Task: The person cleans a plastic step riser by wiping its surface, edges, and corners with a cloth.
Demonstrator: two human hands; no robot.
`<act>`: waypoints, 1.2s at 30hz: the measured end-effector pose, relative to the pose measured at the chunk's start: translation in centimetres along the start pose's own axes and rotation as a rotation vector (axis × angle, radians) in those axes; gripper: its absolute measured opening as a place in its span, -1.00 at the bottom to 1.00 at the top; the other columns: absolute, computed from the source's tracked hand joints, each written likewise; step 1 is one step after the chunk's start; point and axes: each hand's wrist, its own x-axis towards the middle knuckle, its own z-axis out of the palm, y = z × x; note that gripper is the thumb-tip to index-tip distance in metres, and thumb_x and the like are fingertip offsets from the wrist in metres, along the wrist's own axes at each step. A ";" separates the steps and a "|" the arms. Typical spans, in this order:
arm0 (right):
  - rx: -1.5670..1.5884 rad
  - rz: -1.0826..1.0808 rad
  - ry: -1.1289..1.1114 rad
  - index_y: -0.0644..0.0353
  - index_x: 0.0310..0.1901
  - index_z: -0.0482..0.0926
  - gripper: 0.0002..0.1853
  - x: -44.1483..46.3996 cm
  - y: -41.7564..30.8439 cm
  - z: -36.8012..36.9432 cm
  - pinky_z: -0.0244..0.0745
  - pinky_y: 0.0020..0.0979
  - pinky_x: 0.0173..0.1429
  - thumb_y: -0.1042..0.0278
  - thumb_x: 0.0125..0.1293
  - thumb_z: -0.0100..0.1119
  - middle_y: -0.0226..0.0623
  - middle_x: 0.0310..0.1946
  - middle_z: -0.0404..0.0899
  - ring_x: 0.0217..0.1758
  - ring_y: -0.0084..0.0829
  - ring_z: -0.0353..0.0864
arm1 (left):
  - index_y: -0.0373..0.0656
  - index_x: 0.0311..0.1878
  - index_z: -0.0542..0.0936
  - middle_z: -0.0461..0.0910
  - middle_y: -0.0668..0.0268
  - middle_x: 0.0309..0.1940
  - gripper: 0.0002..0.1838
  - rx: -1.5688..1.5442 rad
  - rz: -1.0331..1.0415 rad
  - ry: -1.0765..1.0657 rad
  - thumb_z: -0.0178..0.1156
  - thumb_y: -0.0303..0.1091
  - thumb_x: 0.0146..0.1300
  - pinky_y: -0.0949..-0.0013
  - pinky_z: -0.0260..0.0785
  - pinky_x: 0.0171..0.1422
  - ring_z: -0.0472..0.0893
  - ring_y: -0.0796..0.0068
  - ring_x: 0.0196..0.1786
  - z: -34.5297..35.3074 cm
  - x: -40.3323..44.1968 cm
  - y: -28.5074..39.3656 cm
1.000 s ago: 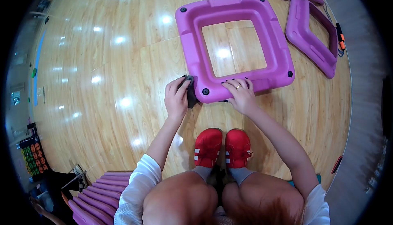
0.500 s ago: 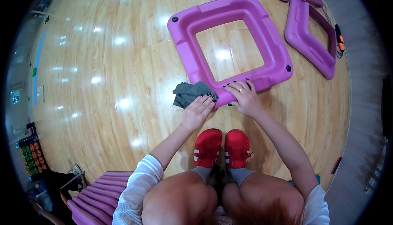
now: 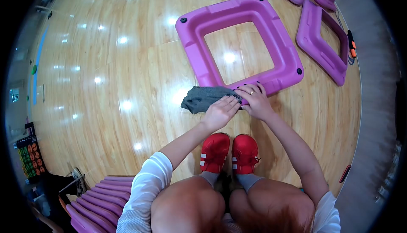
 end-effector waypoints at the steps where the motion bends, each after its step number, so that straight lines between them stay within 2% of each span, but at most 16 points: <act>1: 0.000 -0.004 -0.002 -0.07 0.14 0.47 -0.33 0.1 0.1 0.0 0.01 0.04 0.41 0.41 -0.13 0.42 -0.44 0.11 0.46 0.26 -0.31 0.32 | -0.23 -0.11 0.61 0.61 0.19 -0.06 -0.68 0.023 0.024 -0.007 0.20 -0.38 0.02 0.19 0.40 0.23 0.58 0.26 0.06 0.0 -0.1 0.1; 9: 0.068 0.059 -0.073 -0.08 0.15 0.48 -0.35 0.1 0.2 -0.3 -0.09 -0.01 0.43 0.36 -0.09 0.40 -0.43 0.15 0.46 0.31 -0.32 0.29 | -0.15 0.00 0.60 0.60 0.26 0.02 -0.62 0.039 0.020 -0.013 0.13 -0.39 0.06 0.19 0.35 0.26 0.53 0.31 0.15 -1.5 -3.3 -0.4; 12: 0.066 0.079 -0.088 -0.11 0.15 0.48 -0.36 0.1 0.2 -0.2 -0.09 -0.01 0.43 0.35 -0.08 0.39 -0.43 0.14 0.46 0.30 -0.33 0.29 | -0.07 0.03 0.59 0.53 0.37 0.13 -0.63 0.101 -0.065 -0.057 0.14 -0.35 0.11 0.20 0.25 0.33 0.44 0.41 0.26 -1.8 -4.5 -0.4; 18: 0.079 0.071 -0.042 -0.13 0.13 0.50 -0.39 0.2 0.1 0.0 -0.05 0.00 0.43 0.35 -0.05 0.39 -0.45 0.12 0.48 0.28 -0.34 0.32 | -0.05 0.07 0.57 0.49 0.40 0.17 -0.63 0.192 -0.105 -0.097 0.10 -0.32 0.16 0.20 0.20 0.36 0.41 0.41 0.28 -1.7 -4.9 -0.6; 22: 0.082 0.081 -0.023 -0.12 0.13 0.50 -0.39 0.2 -0.2 0.1 -0.05 0.01 0.43 0.36 -0.06 0.39 -0.45 0.11 0.49 0.27 -0.34 0.32 | -0.05 0.11 0.54 0.49 0.35 0.17 -0.58 0.230 -0.125 -0.123 0.18 -0.30 0.14 0.17 0.19 0.36 0.41 0.35 0.27 -2.1 -4.2 -0.3; 24: 0.097 0.092 -0.006 -0.11 0.13 0.50 -0.38 0.3 -0.5 0.0 -0.05 0.01 0.43 0.37 -0.07 0.39 -0.44 0.11 0.48 0.27 -0.32 0.32 | -0.08 0.11 0.53 0.49 0.32 0.15 -0.55 0.257 -0.207 -0.096 0.22 -0.28 0.11 0.14 0.19 0.34 0.41 0.32 0.26 -2.2 -3.3 0.1; 28: 0.075 0.099 0.006 -0.11 0.13 0.50 -0.38 0.4 -0.7 0.4 -0.06 0.01 0.43 0.37 -0.08 0.39 -0.44 0.12 0.48 0.27 -0.31 0.31 | -0.13 0.11 0.53 0.50 0.27 0.13 -0.57 0.241 -0.338 -0.026 0.15 -0.28 0.13 0.12 0.20 0.31 0.41 0.26 0.24 -2.4 -0.8 -0.3; 36: 0.092 0.118 0.023 -0.10 0.12 0.50 -0.39 0.3 -0.7 0.4 -0.08 -0.01 0.44 0.36 -0.08 0.39 -0.45 0.12 0.48 0.27 -0.32 0.32 | -0.13 0.14 0.51 0.47 0.25 0.19 -0.54 0.178 -0.380 -0.068 0.14 -0.26 0.13 0.08 0.13 0.38 0.36 0.23 0.31 -3.1 -1.1 -1.8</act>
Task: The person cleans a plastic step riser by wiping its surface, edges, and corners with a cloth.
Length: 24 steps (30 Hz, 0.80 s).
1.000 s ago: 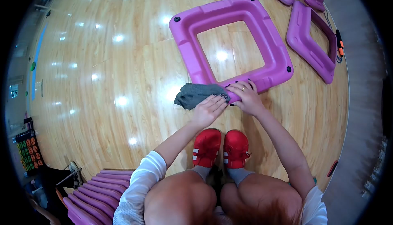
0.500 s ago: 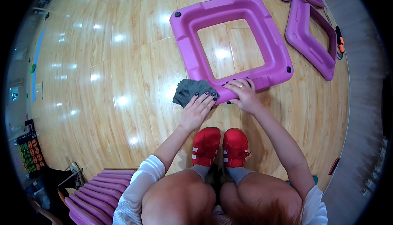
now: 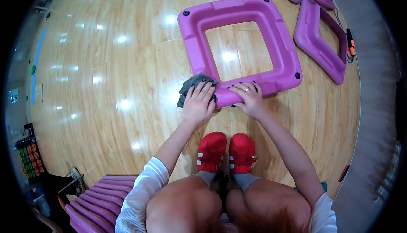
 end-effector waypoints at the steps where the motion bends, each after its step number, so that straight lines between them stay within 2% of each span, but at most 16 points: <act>1: 0.000 0.004 -0.001 -0.10 0.12 0.50 -0.39 -0.1 0.1 -0.1 -0.08 -0.01 0.44 0.36 -0.08 0.39 -0.45 0.12 0.48 0.27 -0.32 0.32 | -0.13 0.16 0.50 0.45 0.24 0.21 -0.52 -0.005 -0.016 -0.011 0.14 -0.26 0.13 0.07 0.12 0.38 0.34 0.22 0.32 -0.2 -0.2 0.0; 3: -0.003 -0.001 0.014 -0.10 0.11 0.51 -0.39 0.0 0.0 0.0 -0.07 -0.01 0.44 0.37 -0.09 0.39 -0.45 0.11 0.49 0.26 -0.33 0.33 | -0.14 0.18 0.48 0.43 0.24 0.23 -0.50 -0.008 -0.032 -0.023 0.14 -0.26 0.13 0.07 0.10 0.39 0.33 0.20 0.33 -0.4 -0.7 -0.4; 5: 0.001 -0.002 0.007 -0.10 0.10 0.52 -0.40 0.0 0.0 -0.1 -0.06 -0.01 0.44 0.38 -0.09 0.39 -0.45 0.11 0.49 0.26 -0.33 0.34 | -0.14 0.21 0.45 0.39 0.21 0.26 -0.47 -0.027 0.035 -0.044 0.15 -0.27 0.13 0.06 0.11 0.39 0.30 0.13 0.34 -0.5 -1.3 -1.0; 11: -0.007 -0.017 0.005 -0.12 0.09 0.53 -0.40 -0.2 0.1 -0.5 -0.04 0.00 0.44 0.41 -0.10 0.40 -0.46 0.10 0.49 0.26 -0.34 0.34 | -0.22 0.19 0.45 0.37 0.15 0.27 -0.43 -0.128 0.004 -0.048 0.18 -0.26 0.07 0.01 0.14 0.36 0.27 0.02 0.34 -0.1 -3.8 -0.2; 15: -0.001 -0.028 0.000 -0.12 0.09 0.53 -0.40 -0.1 0.3 -0.5 -0.03 0.00 0.44 0.42 -0.11 0.40 -0.46 0.09 0.49 0.25 -0.34 0.34 | -0.23 0.20 0.43 0.32 0.16 0.30 -0.39 -0.093 0.058 -0.091 0.19 -0.25 0.03 0.02 0.16 0.35 0.23 0.02 0.36 0.1 -5.4 0.2; 20: -0.020 -0.017 -0.009 -0.12 0.09 0.53 -0.39 0.0 0.2 -0.5 -0.05 -0.01 0.44 0.41 -0.11 0.40 -0.46 0.10 0.49 0.26 -0.34 0.34 | -0.16 0.20 0.45 0.33 0.24 0.30 -0.40 -0.040 0.055 -0.102 0.18 -0.24 0.02 -0.09 0.03 0.38 0.22 0.02 0.37 0.0 -5.5 0.0; 24: -0.026 -0.017 -0.004 -0.12 0.09 0.53 -0.38 0.2 0.2 -0.3 -0.05 -0.01 0.42 0.41 -0.13 0.41 -0.46 0.10 0.49 0.25 -0.33 0.34 | -0.14 0.18 0.48 0.37 0.24 0.28 -0.45 -0.036 0.039 -0.076 0.17 -0.25 0.04 -0.10 -0.01 0.41 0.21 -0.05 0.36 -0.5 -3.8 -0.4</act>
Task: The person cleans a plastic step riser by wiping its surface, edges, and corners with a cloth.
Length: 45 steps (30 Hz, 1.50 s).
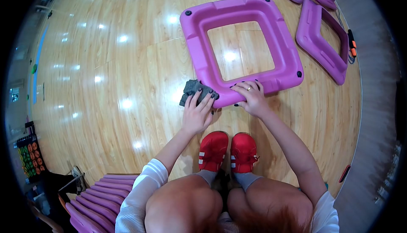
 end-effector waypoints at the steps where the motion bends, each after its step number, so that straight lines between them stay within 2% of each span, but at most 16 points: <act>1: 0.001 -0.002 0.000 -0.12 0.09 0.53 -0.38 0.1 0.0 0.0 -0.05 -0.01 0.42 0.41 -0.13 0.41 -0.46 0.10 0.49 0.25 -0.33 0.34 | -0.14 0.18 0.48 0.37 0.24 0.28 -0.45 0.001 -0.001 0.001 0.17 -0.25 0.04 -0.10 -0.01 0.41 0.21 -0.05 0.36 -0.1 0.2 -0.2; 6: -0.013 0.041 -0.029 -0.12 0.11 0.52 -0.39 0.6 0.2 -0.3 -0.09 -0.02 0.41 0.39 -0.09 0.38 -0.47 0.12 0.48 0.25 -0.32 0.33 | -0.10 0.14 0.52 0.41 0.29 0.25 -0.52 0.008 0.017 0.026 0.16 -0.29 0.09 -0.11 0.04 0.38 0.25 0.04 0.36 -0.6 1.5 -0.2; 13: -0.030 0.055 -0.064 -0.14 0.14 0.49 -0.37 0.8 0.2 -0.4 -0.12 -0.03 0.42 0.36 -0.09 0.36 -0.45 0.15 0.45 0.28 -0.33 0.29 | -0.10 0.16 0.51 0.44 0.26 0.23 -0.50 -0.019 -0.048 0.069 0.14 -0.23 0.11 -0.12 -0.01 0.41 0.24 0.01 0.36 -0.6 4.6 -0.7; 19: -0.021 0.070 -0.059 -0.13 0.14 0.49 -0.37 0.8 0.1 -0.5 -0.13 -0.03 0.43 0.38 -0.09 0.36 -0.45 0.13 0.46 0.29 -0.33 0.28 | -0.13 0.15 0.51 0.47 0.22 0.19 -0.51 -0.091 0.075 -0.003 0.13 -0.21 0.13 -0.13 -0.03 0.42 0.26 0.05 0.36 -0.3 4.5 -0.2; 27: -0.026 0.059 -0.072 -0.13 0.13 0.50 -0.36 0.5 0.5 -0.7 -0.14 -0.02 0.47 0.42 -0.11 0.37 -0.45 0.16 0.45 0.31 -0.32 0.28 | -0.20 0.08 0.53 0.53 0.12 0.09 -0.55 -0.210 0.181 0.046 0.16 -0.40 0.05 -0.04 0.19 0.36 0.46 0.10 0.22 -0.2 3.5 0.9; 30: 0.009 0.067 -0.127 -0.12 0.14 0.49 -0.36 0.6 0.7 -1.2 -0.18 -0.03 0.47 0.40 -0.10 0.34 -0.42 0.18 0.45 0.34 -0.27 0.25 | -0.22 0.06 0.54 0.56 0.12 0.04 -0.55 -0.248 0.225 0.051 0.17 -0.45 0.01 0.04 0.29 0.30 0.50 0.12 0.18 -0.1 3.5 1.1; 36: -0.009 0.046 -0.168 -0.19 0.13 0.50 -0.36 0.7 1.5 -1.4 -0.15 -0.03 0.47 0.36 -0.10 0.38 -0.45 0.15 0.46 0.32 -0.29 0.27 | -0.21 0.04 0.55 0.58 0.17 0.02 -0.56 -0.248 0.353 0.002 0.18 -0.45 -0.01 0.13 0.36 0.25 0.51 0.17 0.16 0.7 2.8 0.3; 40: 0.019 0.042 -0.163 -0.20 0.14 0.50 -0.36 0.7 1.5 -1.4 -0.14 -0.04 0.47 0.36 -0.09 0.38 -0.45 0.15 0.47 0.32 -0.30 0.27 | -0.21 0.06 0.54 0.55 0.19 0.06 -0.53 -0.190 0.318 0.020 0.17 -0.46 -0.02 0.13 0.35 0.26 0.49 0.17 0.19 0.9 1.2 0.6; 42: 0.015 0.043 -0.147 -0.19 0.14 0.50 -0.36 0.7 1.5 -1.1 -0.14 -0.05 0.46 0.35 -0.09 0.39 -0.45 0.15 0.47 0.32 -0.30 0.27 | -0.20 0.10 0.52 0.50 0.20 0.13 -0.50 -0.126 0.282 -0.005 0.17 -0.42 0.00 0.13 0.30 0.31 0.44 0.24 0.25 1.2 -0.2 0.0; 45: 0.035 0.051 -0.128 -0.16 0.14 0.51 -0.38 0.7 1.2 -1.0 -0.14 -0.03 0.46 0.34 -0.07 0.38 -0.45 0.15 0.47 0.31 -0.30 0.27 | -0.24 0.18 0.46 0.45 0.14 0.19 -0.44 -0.078 0.180 -0.028 0.17 -0.38 0.01 0.09 0.27 0.34 0.41 0.18 0.28 0.9 -1.5 -0.3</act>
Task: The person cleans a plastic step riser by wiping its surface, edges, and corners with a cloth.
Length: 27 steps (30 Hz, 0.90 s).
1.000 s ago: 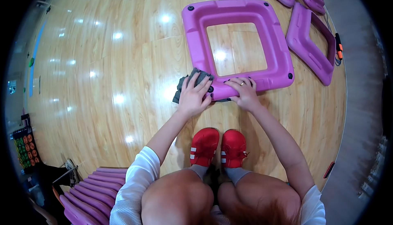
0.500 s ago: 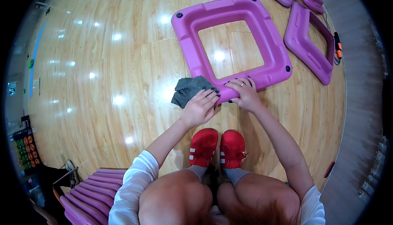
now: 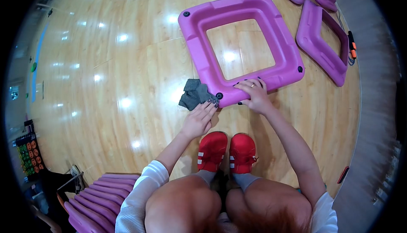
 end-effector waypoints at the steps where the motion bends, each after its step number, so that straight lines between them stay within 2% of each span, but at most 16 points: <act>1: 0.001 -0.001 0.003 -0.16 0.14 0.51 -0.38 0.1 -0.1 0.1 -0.14 -0.03 0.46 0.34 -0.07 0.38 -0.45 0.15 0.47 0.31 -0.30 0.27 | -0.24 0.18 0.46 0.45 0.14 0.19 -0.44 0.003 0.002 0.000 0.17 -0.38 0.01 0.09 0.27 0.34 0.41 0.18 0.28 0.0 -0.1 0.1; 4: -0.012 0.016 0.012 -0.13 0.13 0.52 -0.41 0.0 -0.5 0.1 -0.15 -0.01 0.45 0.34 -0.05 0.36 -0.45 0.16 0.47 0.30 -0.30 0.27 | -0.28 0.26 0.36 0.36 0.10 0.26 -0.34 -0.031 -0.088 -0.010 0.18 -0.31 0.02 0.05 0.18 0.39 0.34 0.13 0.33 0.2 0.5 0.6; 6: 0.007 0.014 0.032 -0.12 0.13 0.51 -0.42 0.0 -0.6 0.2 -0.16 0.01 0.44 0.34 -0.04 0.35 -0.45 0.16 0.47 0.30 -0.30 0.27 | -0.33 0.33 0.23 0.25 -0.02 0.32 -0.23 -0.015 -0.121 -0.059 0.17 -0.20 0.04 -0.02 0.01 0.46 0.22 0.01 0.40 0.0 1.5 0.2; 7: 0.007 0.016 0.033 -0.12 0.13 0.51 -0.42 0.0 -0.6 0.2 -0.16 0.01 0.44 0.34 -0.04 0.35 -0.45 0.16 0.47 0.30 -0.30 0.27 | -0.31 0.34 0.22 0.26 0.02 0.33 -0.24 -0.022 -0.132 -0.070 0.15 -0.16 0.07 -0.05 -0.08 0.47 0.19 0.06 0.42 -0.1 2.1 0.0; 12: -0.009 0.011 0.045 -0.13 0.13 0.51 -0.40 0.0 -0.5 0.4 -0.16 -0.03 0.45 0.37 -0.05 0.34 -0.45 0.16 0.46 0.30 -0.32 0.27 | -0.23 0.33 0.26 0.30 0.10 0.32 -0.27 -0.033 -0.077 -0.060 0.16 -0.19 0.07 -0.10 -0.08 0.47 0.21 0.13 0.42 -1.6 5.4 -0.3; 14: -0.012 0.016 0.031 -0.13 0.13 0.51 -0.40 0.1 -0.4 0.3 -0.16 -0.04 0.45 0.37 -0.06 0.35 -0.45 0.16 0.46 0.30 -0.32 0.27 | -0.22 0.26 0.35 0.41 0.10 0.23 -0.36 -0.070 -0.007 -0.044 0.17 -0.25 0.07 -0.07 0.02 0.44 0.31 0.14 0.36 -1.9 6.0 0.0; 18: -0.022 0.027 0.003 -0.15 0.12 0.52 -0.39 0.0 -0.4 0.0 -0.17 -0.05 0.47 0.39 -0.09 0.35 -0.45 0.15 0.48 0.31 -0.32 0.27 | -0.19 0.28 0.34 0.41 0.10 0.23 -0.33 -0.135 0.008 -0.039 0.17 -0.30 0.03 -0.10 0.03 0.43 0.31 0.10 0.36 -1.2 5.3 0.3; 23: -0.007 0.044 -0.040 -0.15 0.11 0.53 -0.38 0.2 -0.3 -0.8 -0.16 -0.05 0.48 0.39 -0.12 0.36 -0.44 0.13 0.49 0.31 -0.31 0.29 | -0.21 0.23 0.40 0.44 0.11 0.20 -0.40 -0.131 0.005 -0.021 0.13 -0.41 0.01 0.01 0.16 0.40 0.39 0.14 0.31 -0.7 4.6 1.2; 27: -0.008 0.052 -0.063 -0.13 0.07 0.55 -0.40 0.6 -0.2 -1.0 -0.16 -0.07 0.48 0.34 -0.14 0.38 -0.43 0.08 0.52 0.30 -0.33 0.29 | -0.19 0.21 0.42 0.47 0.13 0.17 -0.42 -0.133 0.022 -0.031 0.15 -0.41 0.02 0.03 0.18 0.38 0.41 0.18 0.28 -0.7 4.6 0.5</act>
